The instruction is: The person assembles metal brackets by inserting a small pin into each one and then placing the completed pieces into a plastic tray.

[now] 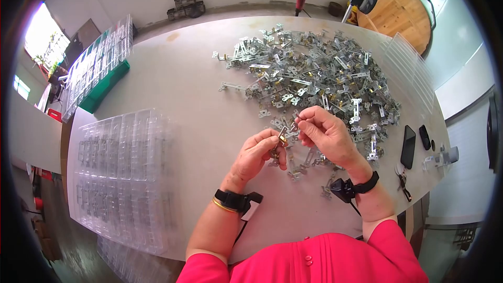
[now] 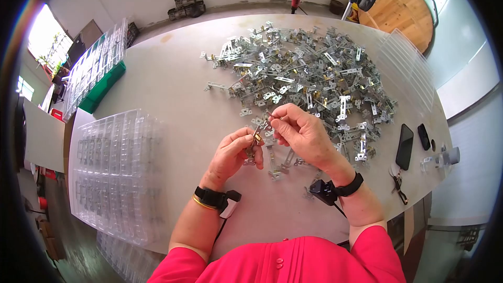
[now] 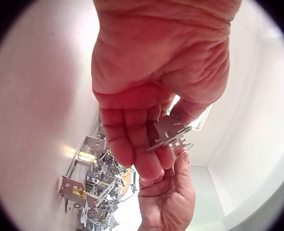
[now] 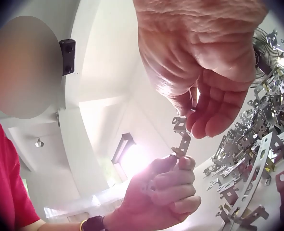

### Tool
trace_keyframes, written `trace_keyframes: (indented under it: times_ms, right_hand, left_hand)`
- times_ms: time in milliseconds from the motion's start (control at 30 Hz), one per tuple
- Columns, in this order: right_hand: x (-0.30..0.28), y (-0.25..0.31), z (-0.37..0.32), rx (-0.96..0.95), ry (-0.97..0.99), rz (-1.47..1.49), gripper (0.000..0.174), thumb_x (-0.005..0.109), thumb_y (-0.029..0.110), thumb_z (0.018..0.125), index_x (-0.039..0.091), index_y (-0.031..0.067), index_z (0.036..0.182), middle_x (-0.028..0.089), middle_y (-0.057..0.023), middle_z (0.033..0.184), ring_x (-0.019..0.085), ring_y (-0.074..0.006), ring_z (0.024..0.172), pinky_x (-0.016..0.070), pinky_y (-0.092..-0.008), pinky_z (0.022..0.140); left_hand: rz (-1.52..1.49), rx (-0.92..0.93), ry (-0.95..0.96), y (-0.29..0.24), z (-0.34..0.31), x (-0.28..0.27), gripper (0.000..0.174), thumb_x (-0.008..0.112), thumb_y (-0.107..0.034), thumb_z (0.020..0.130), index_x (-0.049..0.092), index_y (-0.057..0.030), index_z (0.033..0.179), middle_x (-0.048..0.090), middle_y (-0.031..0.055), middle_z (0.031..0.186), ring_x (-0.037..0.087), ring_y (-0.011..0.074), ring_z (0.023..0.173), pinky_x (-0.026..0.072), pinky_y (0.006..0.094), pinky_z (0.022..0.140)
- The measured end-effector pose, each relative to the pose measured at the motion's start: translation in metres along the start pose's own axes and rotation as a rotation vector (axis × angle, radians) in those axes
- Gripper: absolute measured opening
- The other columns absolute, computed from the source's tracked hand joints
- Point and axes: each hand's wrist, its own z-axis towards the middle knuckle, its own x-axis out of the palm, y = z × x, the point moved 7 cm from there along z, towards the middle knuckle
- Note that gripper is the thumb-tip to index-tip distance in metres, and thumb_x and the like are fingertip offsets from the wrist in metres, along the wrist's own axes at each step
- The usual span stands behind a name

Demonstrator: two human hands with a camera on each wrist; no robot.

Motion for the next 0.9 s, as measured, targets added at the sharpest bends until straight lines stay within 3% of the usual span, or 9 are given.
trace_keyframes:
  times_ms: [100,167,467,633,700,900]
  right_hand:
    - [0.003,-0.004,0.000,0.009,0.031,0.023,0.009,0.060,0.012,0.104,0.061,0.0032,0.107,0.065,0.0003,0.084,0.059,-0.0043,0.072,0.0502,-0.0216,0.064]
    - [0.003,-0.004,0.000,0.019,0.037,0.020,0.010,0.060,0.012,0.104,0.061,0.0030,0.107,0.065,0.0005,0.084,0.059,-0.0041,0.072,0.0500,-0.0216,0.064]
    - [0.006,-0.012,-0.004,0.006,0.006,0.037,0.012,0.061,0.014,0.103,0.062,0.0033,0.109,0.063,0.0020,0.082,0.057,-0.0035,0.069,0.0489,-0.0214,0.062]
    - [-0.004,-0.001,-0.009,-0.127,-0.067,-0.186,0.012,0.061,0.014,0.103,0.064,0.0043,0.110,0.063,0.0041,0.081,0.055,-0.0022,0.069,0.0467,-0.0200,0.060]
    - [-0.006,0.007,-0.013,-0.233,-0.137,-0.260,0.010,0.067,0.012,0.099,0.067,0.0035,0.104,0.060,0.0036,0.071,0.049,-0.0029,0.063,0.0416,-0.0223,0.056]
    - [0.002,0.013,-0.017,-0.187,-0.123,-0.348,0.007,0.069,0.009,0.096,0.068,0.0049,0.101,0.057,0.0014,0.068,0.047,-0.0044,0.059,0.0395,-0.0241,0.053]
  left_hand:
    - [0.033,-0.016,-0.006,0.002,0.000,0.000,0.027,0.048,-0.024,0.104,0.060,0.0004,0.106,0.067,0.0143,0.075,0.066,0.0233,0.064,0.0525,0.0329,0.065]
    - [-0.007,-0.014,0.004,0.001,-0.001,0.003,0.029,0.049,-0.027,0.104,0.063,-0.0022,0.106,0.068,0.0091,0.074,0.065,0.0167,0.062,0.0408,0.0250,0.057]
    - [0.072,-0.083,-0.033,-0.001,-0.004,0.003,0.042,0.051,-0.041,0.106,0.064,-0.0014,0.103,0.058,0.0042,0.058,0.055,0.0124,0.050,0.0361,0.0238,0.048]
    - [0.091,-0.077,-0.116,-0.002,-0.004,-0.002,0.039,0.052,-0.039,0.106,0.064,-0.0022,0.100,0.057,0.0029,0.059,0.052,0.0101,0.046,0.0325,0.0222,0.045]
    - [0.094,-0.075,-0.149,-0.001,-0.004,-0.005,0.039,0.053,-0.039,0.106,0.065,-0.0023,0.100,0.057,0.0025,0.058,0.051,0.0096,0.045,0.0316,0.0219,0.044]
    - [0.138,0.036,-0.221,-0.007,-0.004,-0.009,0.036,0.052,-0.035,0.106,0.064,-0.0023,0.097,0.058,0.0045,0.057,0.053,0.0116,0.045,0.0341,0.0231,0.042]
